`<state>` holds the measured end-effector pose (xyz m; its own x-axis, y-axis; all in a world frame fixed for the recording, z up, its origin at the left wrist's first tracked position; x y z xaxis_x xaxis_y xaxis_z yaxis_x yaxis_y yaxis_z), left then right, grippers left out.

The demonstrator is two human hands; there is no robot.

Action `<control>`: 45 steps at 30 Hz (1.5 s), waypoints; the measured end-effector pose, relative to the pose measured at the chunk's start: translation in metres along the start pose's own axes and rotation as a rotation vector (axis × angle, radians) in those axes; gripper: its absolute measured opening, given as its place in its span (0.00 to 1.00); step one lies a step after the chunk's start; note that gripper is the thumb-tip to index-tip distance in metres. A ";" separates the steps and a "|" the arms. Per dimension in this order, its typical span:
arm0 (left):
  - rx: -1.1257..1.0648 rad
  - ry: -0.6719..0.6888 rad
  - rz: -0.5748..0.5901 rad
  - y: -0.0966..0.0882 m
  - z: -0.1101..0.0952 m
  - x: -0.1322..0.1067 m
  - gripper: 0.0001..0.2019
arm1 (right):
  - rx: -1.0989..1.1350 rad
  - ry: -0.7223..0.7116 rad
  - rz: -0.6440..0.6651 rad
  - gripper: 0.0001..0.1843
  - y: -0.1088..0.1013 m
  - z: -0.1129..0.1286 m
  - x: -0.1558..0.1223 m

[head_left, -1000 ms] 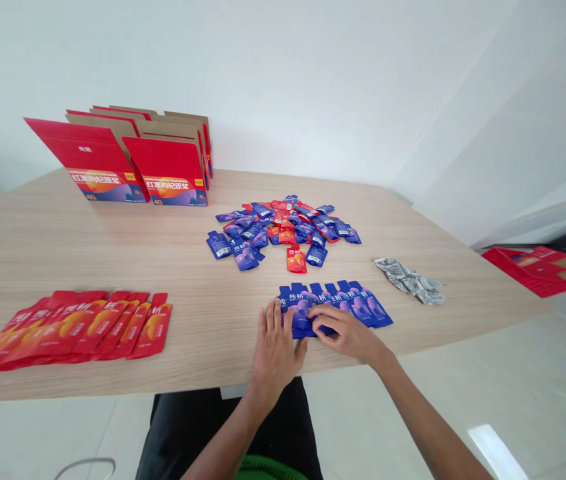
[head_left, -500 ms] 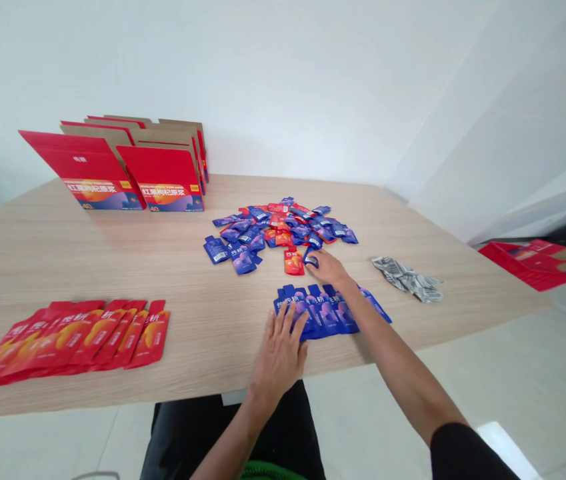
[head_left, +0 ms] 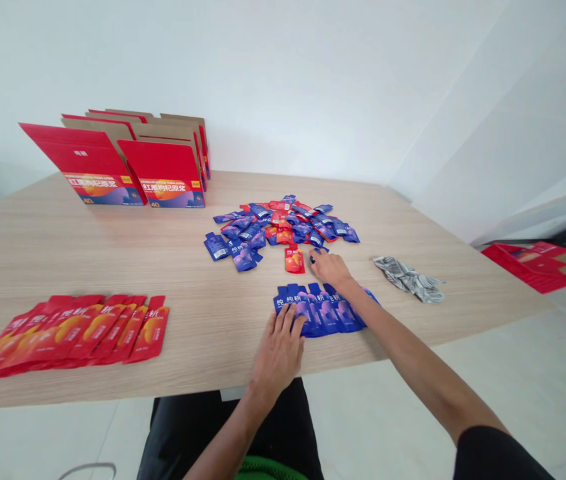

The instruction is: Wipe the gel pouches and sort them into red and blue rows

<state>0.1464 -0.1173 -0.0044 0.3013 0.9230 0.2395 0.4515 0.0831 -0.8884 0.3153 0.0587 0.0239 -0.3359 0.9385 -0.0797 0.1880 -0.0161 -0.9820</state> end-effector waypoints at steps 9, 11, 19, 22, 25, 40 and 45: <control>0.015 0.000 -0.007 -0.003 -0.001 0.000 0.20 | 0.027 0.004 -0.078 0.21 -0.013 -0.004 -0.014; 0.014 -0.001 -0.004 -0.002 -0.001 0.000 0.20 | 0.029 0.032 -0.098 0.20 -0.016 -0.011 -0.020; -0.006 -0.005 0.012 -0.003 -0.001 0.001 0.19 | 0.596 0.166 -0.605 0.12 -0.027 -0.046 -0.078; -0.008 -0.005 0.018 -0.003 -0.001 0.001 0.20 | 0.891 0.271 -0.760 0.11 -0.014 -0.041 -0.113; -0.007 -0.005 0.013 -0.003 -0.001 0.001 0.20 | 1.008 0.368 -0.838 0.12 0.004 -0.018 -0.145; 0.029 0.035 -0.021 -0.002 -0.003 0.001 0.19 | 0.204 0.401 -0.633 0.10 0.004 0.078 -0.192; 0.012 0.036 -0.019 -0.003 -0.002 0.000 0.19 | 0.252 0.277 -0.626 0.11 0.004 0.078 -0.191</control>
<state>0.1468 -0.1179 -0.0013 0.3226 0.9071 0.2702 0.4476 0.1053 -0.8880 0.3083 -0.1477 0.0218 -0.0590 0.8502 0.5231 -0.1922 0.5046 -0.8417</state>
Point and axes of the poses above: each hand's wrist, its own x-axis towards the middle knuckle, its own y-axis out of the palm, z = x × y, the point moved 8 cm from there along x, towards the middle knuckle, and after that the axes turned 15 degrees about -y, right-handed, at the moved point
